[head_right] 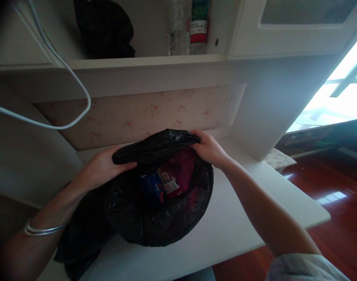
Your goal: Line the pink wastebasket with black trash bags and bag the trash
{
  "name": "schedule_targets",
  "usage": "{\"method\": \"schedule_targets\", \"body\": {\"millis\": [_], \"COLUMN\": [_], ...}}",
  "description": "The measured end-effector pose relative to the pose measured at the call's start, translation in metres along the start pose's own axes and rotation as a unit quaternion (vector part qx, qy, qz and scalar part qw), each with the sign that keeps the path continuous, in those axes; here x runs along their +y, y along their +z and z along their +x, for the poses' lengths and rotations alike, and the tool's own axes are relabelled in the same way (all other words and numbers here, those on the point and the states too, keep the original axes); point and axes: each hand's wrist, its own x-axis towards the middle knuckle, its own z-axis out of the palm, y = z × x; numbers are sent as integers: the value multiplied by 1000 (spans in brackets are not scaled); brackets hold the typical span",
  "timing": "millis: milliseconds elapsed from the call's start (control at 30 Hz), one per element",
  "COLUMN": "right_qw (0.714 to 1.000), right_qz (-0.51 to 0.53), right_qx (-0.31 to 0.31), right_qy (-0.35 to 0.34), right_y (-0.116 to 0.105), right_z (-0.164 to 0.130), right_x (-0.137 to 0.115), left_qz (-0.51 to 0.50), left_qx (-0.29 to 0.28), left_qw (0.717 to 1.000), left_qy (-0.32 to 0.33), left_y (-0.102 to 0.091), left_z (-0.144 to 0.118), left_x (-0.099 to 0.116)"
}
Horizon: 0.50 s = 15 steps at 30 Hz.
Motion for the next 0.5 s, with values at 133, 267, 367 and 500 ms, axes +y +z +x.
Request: {"method": "schedule_targets", "body": {"millis": [133, 267, 367, 500], "right_qw": [1000, 998, 996, 992], "right_qz": [-29, -58, -83, -116], "right_qx": [8, -33, -44, -52], "right_qy": [-2, 4, 12, 21], "right_y": [5, 12, 19, 27], "right_z": [11, 21, 29, 42], "right_x": [3, 7, 11, 16], "left_qz": [-3, 14, -4, -72], "left_qx": [50, 123, 128, 81], "left_qw": [998, 990, 988, 985], "left_qy": [-33, -63, -90, -133], "left_y": [3, 4, 2, 4], "left_z": [6, 14, 20, 24], "left_x": [-11, -24, -34, -49]}}
